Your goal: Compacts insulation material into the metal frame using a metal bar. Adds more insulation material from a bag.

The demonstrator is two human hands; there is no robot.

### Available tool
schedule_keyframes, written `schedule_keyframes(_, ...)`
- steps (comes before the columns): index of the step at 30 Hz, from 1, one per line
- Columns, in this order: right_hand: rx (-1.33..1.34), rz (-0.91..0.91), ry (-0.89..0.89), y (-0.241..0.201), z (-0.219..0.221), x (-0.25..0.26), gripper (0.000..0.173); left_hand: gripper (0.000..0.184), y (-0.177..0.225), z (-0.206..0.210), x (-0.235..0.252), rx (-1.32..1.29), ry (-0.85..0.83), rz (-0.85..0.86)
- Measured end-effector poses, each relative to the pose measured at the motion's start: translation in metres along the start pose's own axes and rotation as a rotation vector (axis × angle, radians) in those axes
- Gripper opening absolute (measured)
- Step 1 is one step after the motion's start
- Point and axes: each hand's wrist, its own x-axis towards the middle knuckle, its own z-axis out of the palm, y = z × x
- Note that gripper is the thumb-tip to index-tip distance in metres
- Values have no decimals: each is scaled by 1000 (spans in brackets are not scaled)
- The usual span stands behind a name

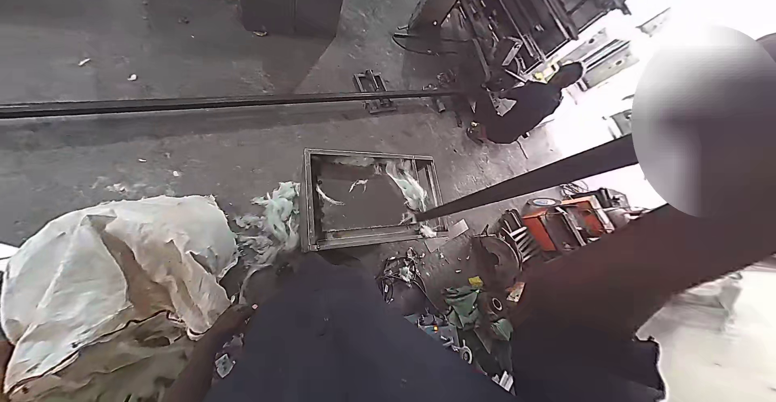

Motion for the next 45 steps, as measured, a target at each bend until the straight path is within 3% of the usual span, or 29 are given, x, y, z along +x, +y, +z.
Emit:
schedule_keyframes(3,-454,94,-79,43,68,24,20,50,0,11,1,-19,73,-2)
schedule_keyframes(6,-855,287,-330,141,116,38,44,51,15,28,-18,-10,152,2)
schedule_keyframes(9,-986,471,-643,269,155,30,43,50,20,68,-36,-161,231,11)
schedule_keyframes(12,-1034,505,-855,385,186,-4,53,48,4,117,-50,-276,315,-21)
schedule_keyframes(16,-1245,560,-1101,464,203,-43,67,50,-1,182,-88,-414,363,-125)
schedule_keyframes(21,-1229,629,-1232,537,190,-83,58,47,-23,295,-133,-603,464,-301)
schedule_keyframes(27,-1234,583,-1303,556,183,-104,53,45,-28,451,-169,-881,414,-490)
schedule_keyframes(31,-1239,550,-1305,556,184,-104,56,43,-2,484,-180,-977,379,-485)
schedule_keyframes(37,-1262,555,-1331,562,187,-102,57,42,27,431,-193,-1108,446,-351)
schedule_keyframes(41,-1297,578,-1331,542,199,-104,75,41,-6,383,-184,-841,420,-292)
schedule_keyframes(45,-1331,567,-1211,530,204,-114,79,40,-67,344,-178,-579,330,-310)
